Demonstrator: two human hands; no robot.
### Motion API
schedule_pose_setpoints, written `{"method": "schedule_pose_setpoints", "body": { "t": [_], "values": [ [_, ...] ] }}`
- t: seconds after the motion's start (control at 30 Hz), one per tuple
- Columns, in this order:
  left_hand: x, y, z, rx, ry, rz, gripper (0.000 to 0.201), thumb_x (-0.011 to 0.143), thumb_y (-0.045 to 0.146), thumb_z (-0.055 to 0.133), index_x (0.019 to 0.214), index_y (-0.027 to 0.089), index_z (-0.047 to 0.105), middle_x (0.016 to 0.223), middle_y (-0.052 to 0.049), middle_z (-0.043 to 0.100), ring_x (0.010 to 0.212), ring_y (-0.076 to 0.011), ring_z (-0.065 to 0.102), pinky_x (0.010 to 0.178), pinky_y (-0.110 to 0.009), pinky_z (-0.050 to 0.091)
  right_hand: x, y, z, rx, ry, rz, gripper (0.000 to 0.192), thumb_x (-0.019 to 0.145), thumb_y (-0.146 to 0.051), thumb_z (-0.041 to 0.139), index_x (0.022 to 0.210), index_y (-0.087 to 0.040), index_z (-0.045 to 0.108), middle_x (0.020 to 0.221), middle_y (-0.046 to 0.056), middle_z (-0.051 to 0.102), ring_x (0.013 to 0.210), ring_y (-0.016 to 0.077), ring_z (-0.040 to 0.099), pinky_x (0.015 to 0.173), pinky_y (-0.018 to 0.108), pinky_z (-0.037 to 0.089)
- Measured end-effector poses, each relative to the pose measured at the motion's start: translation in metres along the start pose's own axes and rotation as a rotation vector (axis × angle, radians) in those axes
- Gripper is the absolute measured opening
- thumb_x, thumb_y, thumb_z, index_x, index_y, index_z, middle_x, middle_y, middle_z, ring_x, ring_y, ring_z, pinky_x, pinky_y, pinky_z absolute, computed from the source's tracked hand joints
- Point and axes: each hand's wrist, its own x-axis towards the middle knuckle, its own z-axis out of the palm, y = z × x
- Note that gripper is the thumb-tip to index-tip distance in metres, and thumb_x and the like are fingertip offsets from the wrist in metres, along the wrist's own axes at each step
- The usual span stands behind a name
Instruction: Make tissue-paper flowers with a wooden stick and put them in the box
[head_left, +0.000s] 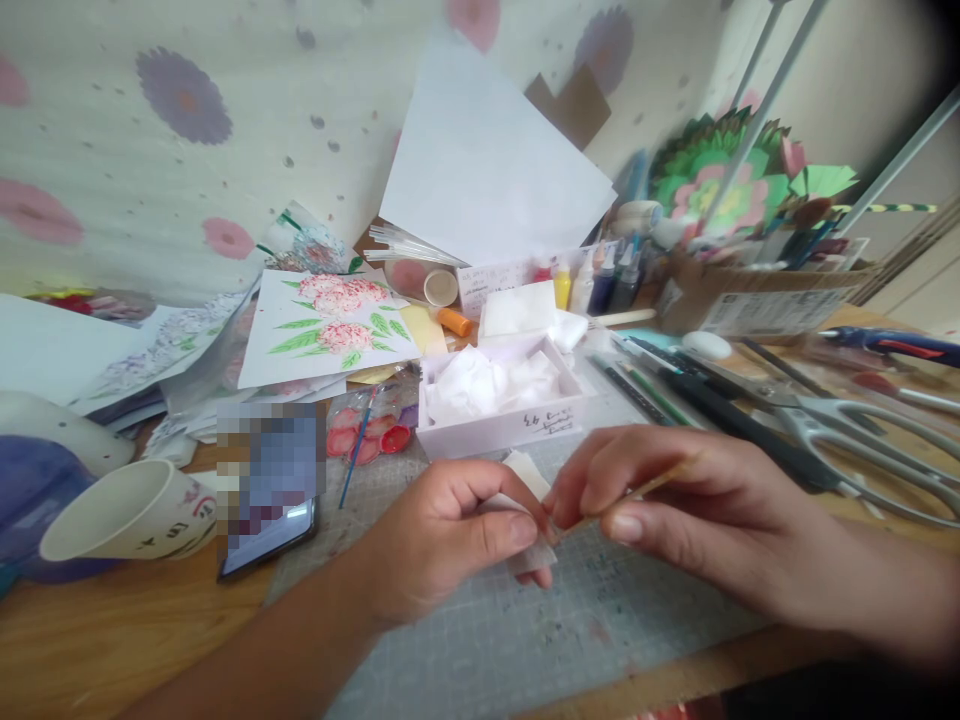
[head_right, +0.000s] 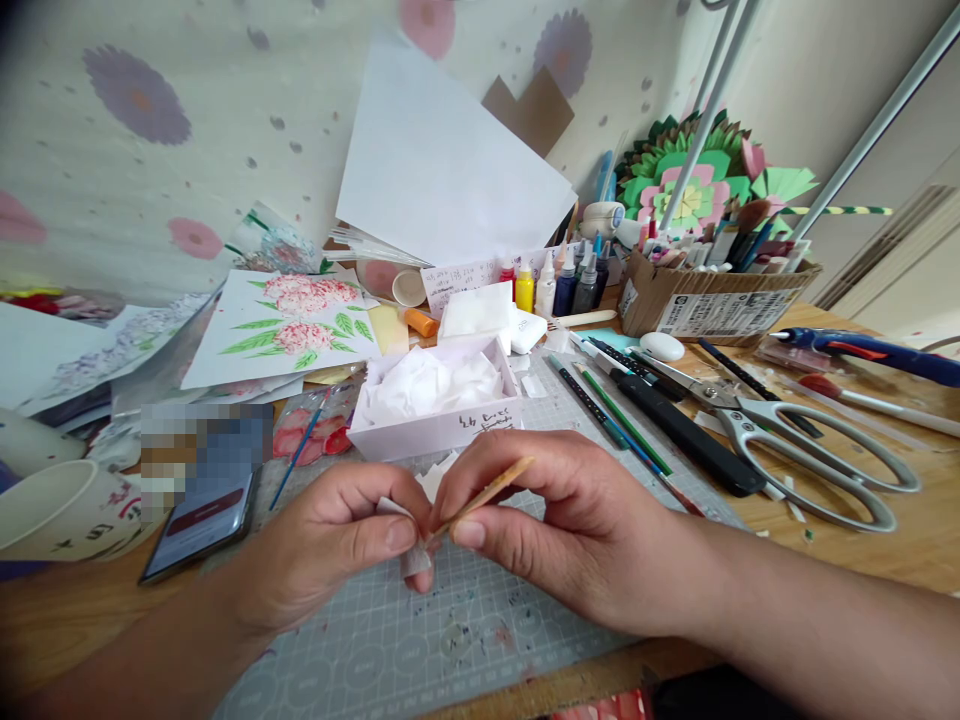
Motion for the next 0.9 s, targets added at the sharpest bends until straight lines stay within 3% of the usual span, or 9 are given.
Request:
{"method": "schedule_pose_setpoints", "body": {
  "t": [0.9],
  "values": [
    [-0.0014, -0.0005, -0.0018, 0.008, -0.029, 0.019, 0.014, 0.081, 0.028, 0.067, 0.079, 0.014, 0.069, 0.068, -0.002, 0.07, 0.065, -0.0126, 0.065, 0.065, -0.023, 0.05, -0.0003, 0.0008, -0.0018, 0.007, -0.012, -0.025, 0.012, 0.094, -0.004, 0.053, 0.099, -0.014, 0.056, 0.099, 0.008, 0.063, 0.094, 0.0186, 0.061, 0.08, 0.032, 0.053]
  ]
}}
